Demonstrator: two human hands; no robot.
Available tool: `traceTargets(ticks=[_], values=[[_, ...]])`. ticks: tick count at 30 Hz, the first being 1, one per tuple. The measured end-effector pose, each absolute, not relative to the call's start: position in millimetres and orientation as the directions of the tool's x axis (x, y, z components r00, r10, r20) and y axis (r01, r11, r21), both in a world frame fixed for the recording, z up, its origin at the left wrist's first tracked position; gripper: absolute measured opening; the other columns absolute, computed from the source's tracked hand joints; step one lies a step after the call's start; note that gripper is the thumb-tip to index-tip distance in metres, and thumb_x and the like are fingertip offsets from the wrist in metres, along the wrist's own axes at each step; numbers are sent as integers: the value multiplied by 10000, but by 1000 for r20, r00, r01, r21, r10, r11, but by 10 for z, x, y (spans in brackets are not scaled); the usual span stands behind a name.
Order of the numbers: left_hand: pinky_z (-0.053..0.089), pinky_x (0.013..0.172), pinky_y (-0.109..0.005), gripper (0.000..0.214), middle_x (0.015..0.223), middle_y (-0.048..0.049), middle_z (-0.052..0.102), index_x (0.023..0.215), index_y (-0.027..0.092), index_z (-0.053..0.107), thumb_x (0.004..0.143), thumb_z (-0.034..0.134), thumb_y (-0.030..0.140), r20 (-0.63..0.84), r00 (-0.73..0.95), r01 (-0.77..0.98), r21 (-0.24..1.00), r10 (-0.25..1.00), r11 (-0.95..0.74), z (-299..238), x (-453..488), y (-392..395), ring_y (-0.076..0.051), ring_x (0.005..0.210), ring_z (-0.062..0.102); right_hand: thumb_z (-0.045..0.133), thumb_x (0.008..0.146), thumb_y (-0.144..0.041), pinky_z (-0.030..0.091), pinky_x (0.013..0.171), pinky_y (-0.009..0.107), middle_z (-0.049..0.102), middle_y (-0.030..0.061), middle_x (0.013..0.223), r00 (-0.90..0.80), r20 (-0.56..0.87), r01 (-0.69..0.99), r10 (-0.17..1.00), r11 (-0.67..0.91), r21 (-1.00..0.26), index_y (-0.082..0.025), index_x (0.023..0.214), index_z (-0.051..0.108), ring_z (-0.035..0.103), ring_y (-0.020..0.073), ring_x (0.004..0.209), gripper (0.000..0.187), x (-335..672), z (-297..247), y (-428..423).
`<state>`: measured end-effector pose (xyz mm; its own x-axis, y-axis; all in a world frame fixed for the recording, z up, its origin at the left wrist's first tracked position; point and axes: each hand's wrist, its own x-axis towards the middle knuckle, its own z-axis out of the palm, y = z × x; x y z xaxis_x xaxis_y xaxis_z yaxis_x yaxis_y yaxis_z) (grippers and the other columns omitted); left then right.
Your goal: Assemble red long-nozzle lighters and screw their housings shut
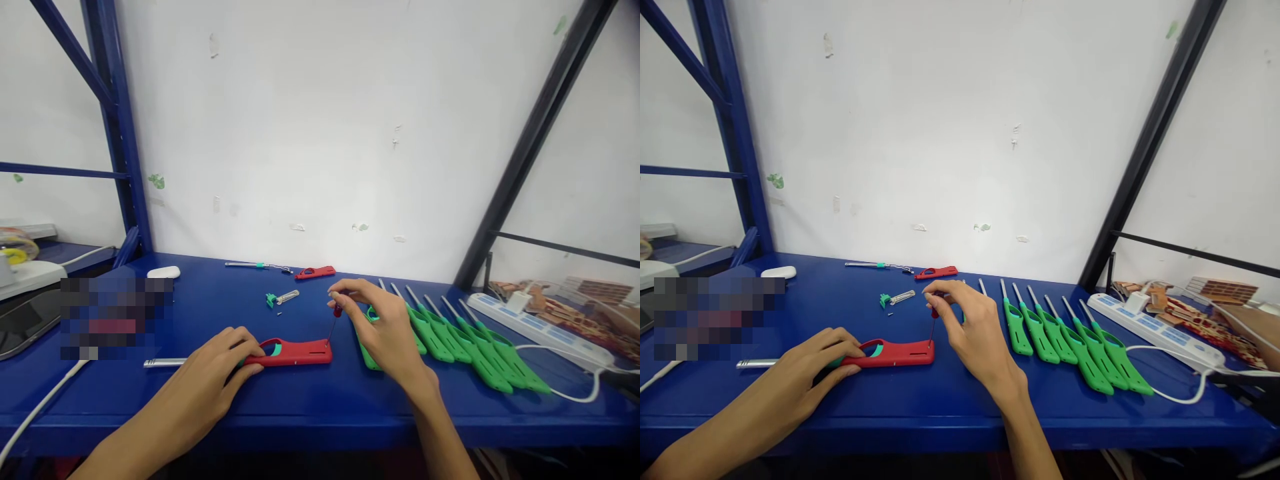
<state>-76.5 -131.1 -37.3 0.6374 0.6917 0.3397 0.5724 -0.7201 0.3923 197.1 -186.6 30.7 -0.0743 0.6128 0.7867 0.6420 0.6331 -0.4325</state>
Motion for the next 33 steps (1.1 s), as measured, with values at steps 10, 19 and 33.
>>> traceTargets(ticks=[10,19,33], values=[[471,904,-371,268,1092,-3,639,1052,308,659,1058,414,418,380,635,558,377,673,-739,-411,-773,-1302,-228,994,594,683,958,-227,519,764,271,738,-28,911,-75,758,691,648,581,-429,-271,1048,707,707,155,759,103,1982,299,-1828],[478,924,-378,271,1104,-10,645,1056,300,667,1052,421,414,370,631,559,393,682,-730,-375,-762,-1317,-231,1007,603,517,1036,-186,535,857,313,741,0,1056,-143,726,679,673,601,-423,-320,1344,594,711,182,913,345,1965,279,-1815],[495,918,-366,264,1105,-10,647,1064,305,671,1042,431,410,379,620,553,410,687,-725,-389,-758,-1312,-225,1001,621,627,994,-273,531,716,313,608,19,869,-187,786,752,590,600,-271,-315,1180,719,619,183,756,212,1947,282,-1860]])
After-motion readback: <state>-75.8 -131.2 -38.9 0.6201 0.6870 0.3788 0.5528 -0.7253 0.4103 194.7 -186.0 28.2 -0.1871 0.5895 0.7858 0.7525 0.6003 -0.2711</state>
